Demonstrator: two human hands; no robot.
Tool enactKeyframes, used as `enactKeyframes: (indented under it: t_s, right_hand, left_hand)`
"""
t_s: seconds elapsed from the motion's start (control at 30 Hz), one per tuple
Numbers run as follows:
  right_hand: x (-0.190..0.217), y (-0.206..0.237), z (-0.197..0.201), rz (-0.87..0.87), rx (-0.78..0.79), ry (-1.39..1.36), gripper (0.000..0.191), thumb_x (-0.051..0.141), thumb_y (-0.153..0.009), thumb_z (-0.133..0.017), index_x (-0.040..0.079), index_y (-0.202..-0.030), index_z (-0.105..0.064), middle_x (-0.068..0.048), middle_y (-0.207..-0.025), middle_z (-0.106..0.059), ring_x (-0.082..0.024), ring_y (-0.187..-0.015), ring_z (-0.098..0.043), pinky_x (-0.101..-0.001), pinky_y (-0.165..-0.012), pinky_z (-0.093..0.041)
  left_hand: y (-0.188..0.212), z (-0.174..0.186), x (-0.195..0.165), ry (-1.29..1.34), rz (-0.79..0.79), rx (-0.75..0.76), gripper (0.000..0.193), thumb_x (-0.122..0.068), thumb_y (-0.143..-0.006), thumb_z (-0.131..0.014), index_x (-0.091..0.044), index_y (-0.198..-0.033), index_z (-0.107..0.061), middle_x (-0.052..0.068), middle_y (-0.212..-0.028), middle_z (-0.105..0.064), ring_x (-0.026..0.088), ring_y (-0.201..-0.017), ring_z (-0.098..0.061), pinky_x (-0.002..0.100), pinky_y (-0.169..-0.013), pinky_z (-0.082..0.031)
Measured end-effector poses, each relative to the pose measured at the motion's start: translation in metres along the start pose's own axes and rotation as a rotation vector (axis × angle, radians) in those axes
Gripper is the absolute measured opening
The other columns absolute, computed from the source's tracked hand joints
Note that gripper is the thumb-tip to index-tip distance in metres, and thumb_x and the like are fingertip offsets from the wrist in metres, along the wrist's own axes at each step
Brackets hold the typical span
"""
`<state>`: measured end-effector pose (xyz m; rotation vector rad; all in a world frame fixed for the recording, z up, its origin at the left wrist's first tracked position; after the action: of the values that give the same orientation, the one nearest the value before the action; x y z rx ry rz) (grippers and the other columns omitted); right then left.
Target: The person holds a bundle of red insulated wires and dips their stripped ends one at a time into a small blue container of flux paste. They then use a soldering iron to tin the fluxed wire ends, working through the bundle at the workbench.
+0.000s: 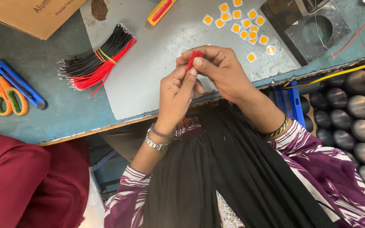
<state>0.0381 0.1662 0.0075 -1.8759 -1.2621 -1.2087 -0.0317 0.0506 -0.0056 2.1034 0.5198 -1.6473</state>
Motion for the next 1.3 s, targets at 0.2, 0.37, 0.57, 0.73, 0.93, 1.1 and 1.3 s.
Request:
enactKeyframes:
  t_s: [0.2,0.37,0.57,0.73,0.93,1.1,1.3]
  right_hand:
    - [-0.005,0.002,0.005,0.075,-0.042,-0.034,0.024,0.014,-0.107,-0.068,-0.005,-0.122,-0.069,-0.018,-0.118,-0.074,-0.019,-0.108,-0.071,-0.0353,-0.098,-0.059]
    - [-0.001,0.003,0.004,0.083,-0.101,0.007,0.035,0.008,-0.102,-0.069,-0.004,-0.134,-0.062,-0.018,-0.114,-0.076,-0.018,-0.104,-0.073,-0.0324,-0.094,-0.061]
    - [0.013,0.007,0.002,0.216,-0.100,0.198,0.040,0.004,-0.105,-0.067,0.000,-0.143,-0.058,-0.018,-0.116,-0.076,-0.017,-0.105,-0.074,-0.0327,-0.096,-0.062]
    - [0.030,0.004,0.010,0.335,-0.105,0.342,0.028,0.003,-0.111,-0.066,-0.002,-0.138,-0.063,-0.018,-0.119,-0.076,-0.021,-0.111,-0.076,-0.0343,-0.098,-0.064]
    - [0.054,-0.001,0.007,0.474,-0.129,0.347,0.013,0.008,-0.113,-0.069,-0.003,-0.119,-0.070,-0.010,-0.108,-0.076,-0.018,-0.101,-0.076,-0.0291,-0.091,-0.062]
    - [0.057,-0.007,0.011,0.479,-0.095,0.225,0.012,0.010,-0.110,-0.074,-0.001,-0.109,-0.070,-0.005,-0.098,-0.074,-0.012,-0.085,-0.070,-0.0251,-0.078,-0.055]
    - [0.046,-0.007,0.019,0.474,-0.121,0.223,0.010,0.008,-0.109,-0.076,0.000,-0.108,-0.070,-0.003,-0.097,-0.072,-0.011,-0.080,-0.067,-0.0263,-0.074,-0.053]
  left_hand:
    - [0.001,-0.001,0.003,0.047,0.047,-0.005,0.034,-0.028,-0.110,-0.050,-0.001,-0.114,-0.070,0.005,-0.076,-0.069,0.002,-0.052,-0.046,0.020,-0.050,-0.037]
    - [0.000,-0.004,-0.003,-0.013,0.027,0.013,0.034,-0.028,-0.111,-0.050,0.000,-0.104,-0.069,0.005,-0.079,-0.070,0.002,-0.056,-0.047,0.021,-0.051,-0.038]
    - [-0.002,-0.006,-0.023,-0.091,0.048,0.082,0.032,-0.028,-0.109,-0.051,-0.002,-0.109,-0.070,0.002,-0.076,-0.069,0.001,-0.055,-0.046,0.021,-0.050,-0.037]
    - [-0.012,-0.005,-0.056,-0.379,-0.179,0.109,0.030,-0.026,-0.112,-0.054,-0.002,-0.109,-0.072,0.001,-0.078,-0.073,0.004,-0.064,-0.050,0.024,-0.058,-0.042]
    - [-0.017,-0.015,-0.081,-0.435,-0.372,-0.037,0.023,-0.023,-0.110,-0.063,-0.001,-0.109,-0.069,0.004,-0.080,-0.075,0.009,-0.074,-0.076,0.026,-0.064,-0.054]
    - [-0.015,-0.018,-0.090,-0.511,-0.477,-0.005,0.020,-0.019,-0.112,-0.060,-0.001,-0.117,-0.069,0.007,-0.078,-0.071,0.014,-0.071,-0.076,0.027,-0.063,-0.054]
    - [-0.024,-0.013,-0.085,-0.550,-0.391,0.057,0.017,-0.017,-0.110,-0.061,-0.002,-0.108,-0.069,0.006,-0.078,-0.074,0.015,-0.063,-0.073,0.028,-0.059,-0.054]
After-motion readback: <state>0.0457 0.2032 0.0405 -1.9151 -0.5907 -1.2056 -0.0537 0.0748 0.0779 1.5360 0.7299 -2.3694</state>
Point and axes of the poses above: each hand's wrist, its own y-axis away from the middle knuckle, its own z-axis out of the back of the hand, x = y × z, the point moved 6 cm from there along -y, towards the middle knuckle
